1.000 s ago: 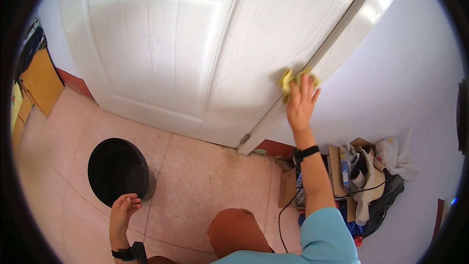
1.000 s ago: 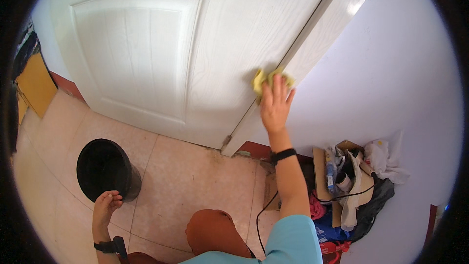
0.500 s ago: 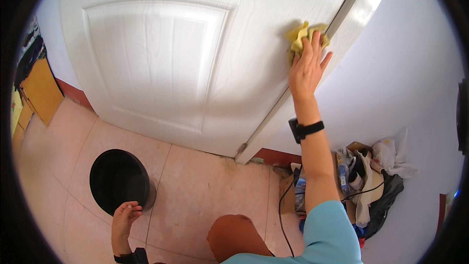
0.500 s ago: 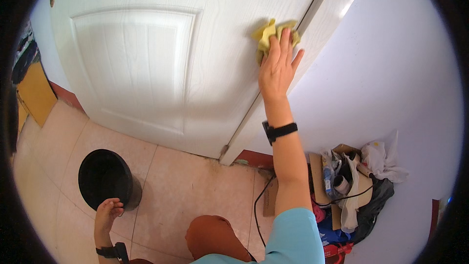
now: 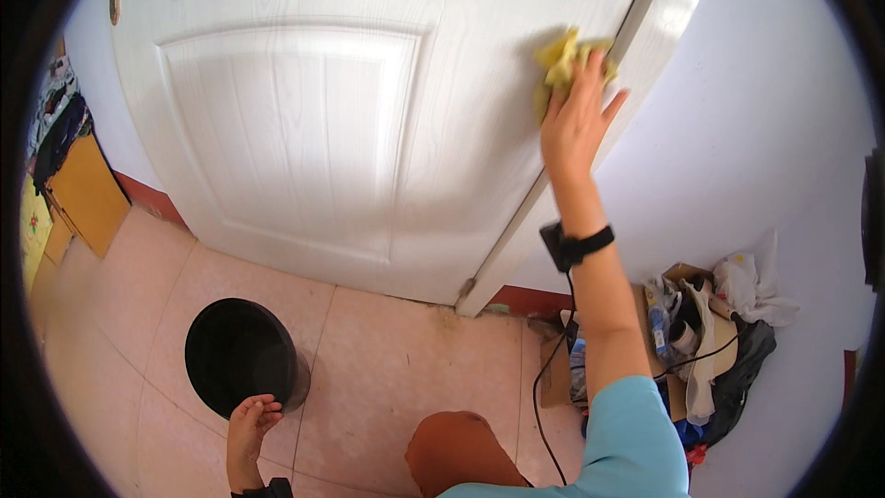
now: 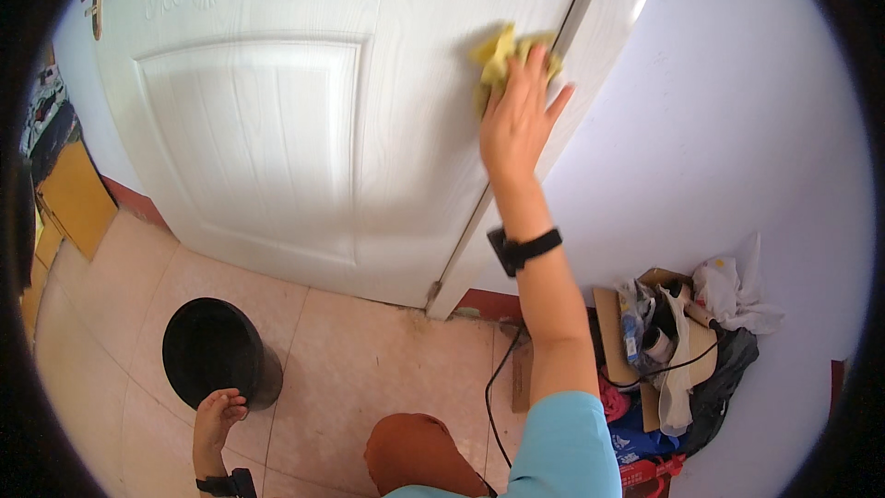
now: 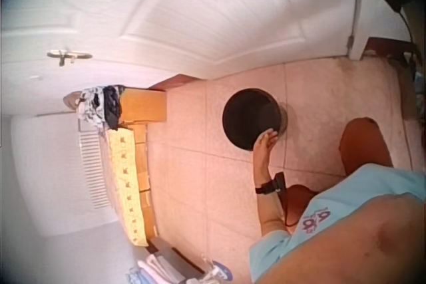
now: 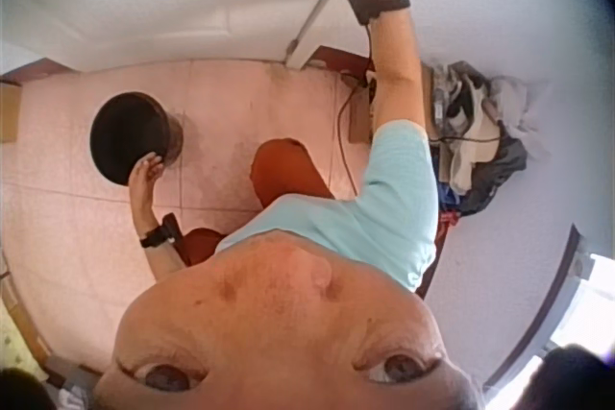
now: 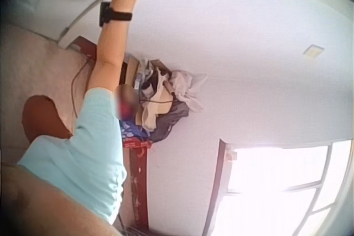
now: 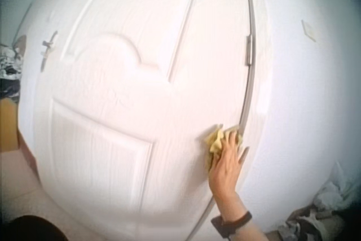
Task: The person wipes the surface and edges of a white wooden door and its handle using a yellow cloth, reaching both the upper and lower sections of the door.
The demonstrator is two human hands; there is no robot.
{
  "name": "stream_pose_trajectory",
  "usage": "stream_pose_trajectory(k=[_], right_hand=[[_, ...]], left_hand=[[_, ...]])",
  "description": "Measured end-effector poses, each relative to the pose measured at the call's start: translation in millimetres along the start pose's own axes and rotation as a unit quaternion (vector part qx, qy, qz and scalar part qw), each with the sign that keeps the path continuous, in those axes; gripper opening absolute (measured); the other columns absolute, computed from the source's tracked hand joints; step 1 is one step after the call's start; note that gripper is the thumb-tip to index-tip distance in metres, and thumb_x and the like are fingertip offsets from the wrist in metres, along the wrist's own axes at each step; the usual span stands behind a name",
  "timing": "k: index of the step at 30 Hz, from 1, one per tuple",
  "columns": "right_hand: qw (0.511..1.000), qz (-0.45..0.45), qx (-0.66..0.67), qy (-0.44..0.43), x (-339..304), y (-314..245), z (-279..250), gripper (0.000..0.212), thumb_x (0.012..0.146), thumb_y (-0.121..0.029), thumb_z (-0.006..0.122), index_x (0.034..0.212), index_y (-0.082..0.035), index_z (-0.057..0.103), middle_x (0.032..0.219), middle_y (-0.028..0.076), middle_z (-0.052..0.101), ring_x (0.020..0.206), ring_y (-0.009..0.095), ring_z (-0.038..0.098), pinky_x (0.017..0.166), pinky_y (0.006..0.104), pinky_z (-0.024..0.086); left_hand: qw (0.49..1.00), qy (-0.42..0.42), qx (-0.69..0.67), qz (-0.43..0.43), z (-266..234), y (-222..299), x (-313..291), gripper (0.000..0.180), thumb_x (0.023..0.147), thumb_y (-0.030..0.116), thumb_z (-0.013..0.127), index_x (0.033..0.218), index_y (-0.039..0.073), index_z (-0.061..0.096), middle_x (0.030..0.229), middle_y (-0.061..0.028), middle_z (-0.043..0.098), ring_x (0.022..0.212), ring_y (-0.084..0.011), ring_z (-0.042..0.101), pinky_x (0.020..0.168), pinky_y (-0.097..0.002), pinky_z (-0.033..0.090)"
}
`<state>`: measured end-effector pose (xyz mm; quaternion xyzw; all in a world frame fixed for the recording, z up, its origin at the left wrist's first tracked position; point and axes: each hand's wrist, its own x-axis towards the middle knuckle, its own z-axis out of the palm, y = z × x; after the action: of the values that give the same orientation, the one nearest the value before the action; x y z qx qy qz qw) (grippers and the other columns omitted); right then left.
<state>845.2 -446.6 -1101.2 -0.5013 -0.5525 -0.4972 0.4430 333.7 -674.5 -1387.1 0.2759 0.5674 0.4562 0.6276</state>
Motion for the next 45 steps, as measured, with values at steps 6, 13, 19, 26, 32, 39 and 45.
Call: stream_pose_trajectory(k=[6,13,19,26,32,39,45], right_hand=[[0.999,-0.002,-0.013,0.031,33.5,-5.2,1.2,0.05,0.08,0.0,0.06,0.127,-0.003,0.044,0.145,0.026,0.034,0.133,0.038,0.037,0.111,0.0604,0.014],[0.975,-0.038,0.016,-0.217,-170.9,-10.0,-3.2,0.04,0.081,0.0,0.056,0.12,-0.004,0.05,0.143,0.024,0.04,0.133,0.036,0.038,0.11,0.0597,0.016],[0.858,-0.075,0.296,-0.412,-231.9,-89.7,-42.3,0.036,0.082,0.006,0.056,0.116,-0.003,0.052,0.132,0.022,0.051,0.12,0.039,0.051,0.102,0.051,0.038],[0.779,-0.074,0.444,-0.435,-184.3,-165.0,-19.6,0.047,0.079,0.012,0.048,0.124,0.0,0.05,0.133,0.022,0.051,0.117,0.04,0.053,0.098,0.044,0.043],[0.702,0.012,0.46,-0.544,-189.5,-194.0,-15.7,0.048,0.08,0.012,0.048,0.127,0.001,0.048,0.131,0.022,0.053,0.113,0.037,0.057,0.094,0.0396,0.046],[0.592,0.02,0.509,-0.625,-150.8,-254.0,-40.5,0.046,0.075,0.01,0.056,0.121,0.001,0.051,0.122,0.02,0.056,0.107,0.034,0.058,0.09,0.0368,0.047],[0.493,0.061,0.511,-0.701,-124.8,-317.0,-100.4,0.035,0.079,0.004,0.06,0.114,0.001,0.055,0.113,0.017,0.053,0.11,0.031,0.051,0.097,0.0358,0.041]], left_hand=[[1.0,-0.015,0.011,0.018,7.0,1.8,-0.8,0.024,0.096,0.018,0.05,0.107,0.0,0.062,0.093,-0.0124,0.068,0.078,-0.0185,0.067,0.075,-0.0308,0.055],[0.999,-0.026,0.024,0.03,14.2,13.7,-10.3,0.026,0.096,0.021,0.053,0.109,-0.001,0.062,0.097,-0.012,0.067,0.086,-0.019,0.066,0.081,-0.033,0.054],[0.996,-0.092,-0.003,0.013,16.6,12.1,0.3,0.029,0.097,0.019,0.051,0.114,-0.003,0.059,0.104,-0.0118,0.066,0.092,-0.0171,0.064,0.087,-0.0306,0.052],[0.992,-0.118,-0.03,-0.029,15.8,-6.1,3.9,0.029,0.099,0.018,0.048,0.116,-0.002,0.058,0.106,-0.0105,0.064,0.093,-0.0159,0.062,0.088,-0.0289,0.05],[0.977,-0.158,-0.081,-0.117,24.6,-35.6,-1.9,0.029,0.099,0.018,0.047,0.118,-0.002,0.056,0.108,-0.0098,0.063,0.093,-0.0163,0.062,0.088,-0.0294,0.049],[0.971,-0.164,-0.134,-0.11,31.2,-66.3,-19.6,0.033,0.098,0.025,0.051,0.119,0.0,0.055,0.109,-0.0075,0.061,0.097,-0.0156,0.06,0.09,-0.0291,0.047],[0.965,-0.147,-0.181,-0.118,52.9,-52.1,-50.9,0.055,0.094,0.035,0.057,0.134,0.001,0.041,0.118,-0.0088,0.056,0.103,-0.0165,0.056,0.093,-0.0291,0.045]])
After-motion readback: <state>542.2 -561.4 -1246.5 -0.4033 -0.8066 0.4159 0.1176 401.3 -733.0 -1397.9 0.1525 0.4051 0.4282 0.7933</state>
